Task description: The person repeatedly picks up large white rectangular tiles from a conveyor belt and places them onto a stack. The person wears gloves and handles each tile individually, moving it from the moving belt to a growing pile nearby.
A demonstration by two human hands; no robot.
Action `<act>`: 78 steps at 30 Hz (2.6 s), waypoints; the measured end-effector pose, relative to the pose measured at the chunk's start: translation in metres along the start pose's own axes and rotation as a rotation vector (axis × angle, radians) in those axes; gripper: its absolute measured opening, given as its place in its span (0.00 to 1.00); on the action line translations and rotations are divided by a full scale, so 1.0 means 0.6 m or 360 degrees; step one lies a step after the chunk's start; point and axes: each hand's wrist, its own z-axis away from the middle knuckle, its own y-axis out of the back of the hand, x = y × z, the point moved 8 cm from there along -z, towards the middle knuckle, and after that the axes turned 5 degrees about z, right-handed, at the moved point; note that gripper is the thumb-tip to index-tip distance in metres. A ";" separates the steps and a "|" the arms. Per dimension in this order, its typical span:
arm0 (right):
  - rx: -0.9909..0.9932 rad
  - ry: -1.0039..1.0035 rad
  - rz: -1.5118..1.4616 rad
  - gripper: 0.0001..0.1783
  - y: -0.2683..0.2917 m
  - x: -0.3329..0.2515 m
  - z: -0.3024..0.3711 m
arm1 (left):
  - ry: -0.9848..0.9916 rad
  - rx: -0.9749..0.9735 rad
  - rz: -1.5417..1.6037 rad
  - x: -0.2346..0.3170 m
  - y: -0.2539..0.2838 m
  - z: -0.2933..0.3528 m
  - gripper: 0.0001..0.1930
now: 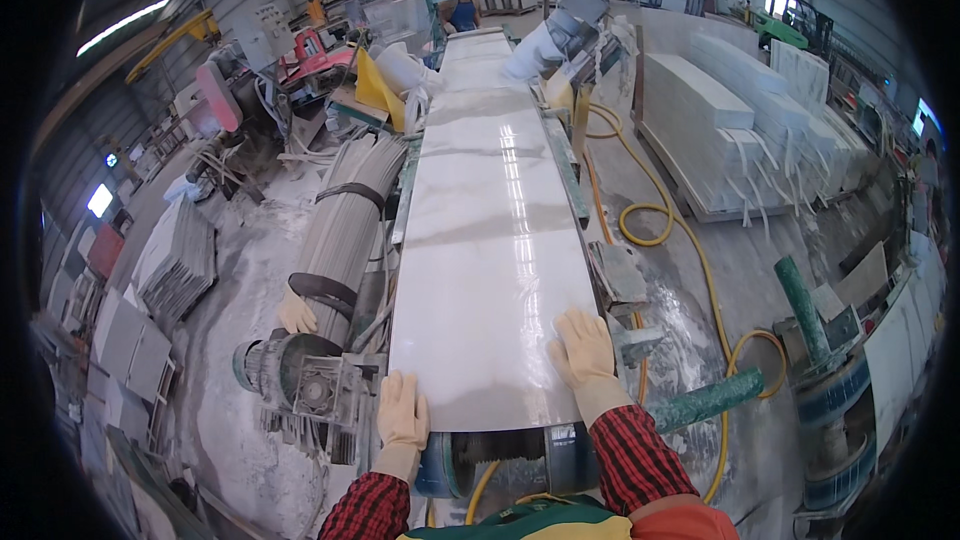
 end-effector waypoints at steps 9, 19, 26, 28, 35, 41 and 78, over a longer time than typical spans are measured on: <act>0.0048 0.0016 -0.0026 0.22 0.009 -0.004 0.005 | 0.0014 -0.0015 0.0021 0.001 0.003 0.008 0.28; 0.0044 0.0007 -0.0014 0.21 -0.001 0.004 0.022 | -0.0002 0.0013 0.0049 0.008 0.010 0.015 0.25; -0.0007 -0.0013 -0.0064 0.20 0.012 -0.006 0.019 | -0.0030 0.0057 0.0053 0.007 0.013 0.024 0.25; 0.0018 -0.0005 -0.0063 0.20 0.016 -0.007 0.021 | -0.0033 0.0046 0.0051 0.008 0.013 0.025 0.25; 0.0035 -0.0002 -0.0068 0.20 0.020 -0.011 0.026 | -0.0047 0.0071 0.0031 0.004 0.012 0.037 0.25; -0.0007 -0.0016 -0.0105 0.19 0.029 -0.014 0.029 | -0.0021 -0.0004 -0.0003 0.019 0.028 0.032 0.24; -0.0018 0.0008 -0.0064 0.20 0.037 -0.028 0.063 | -0.0084 0.0093 0.0031 0.037 0.057 0.066 0.18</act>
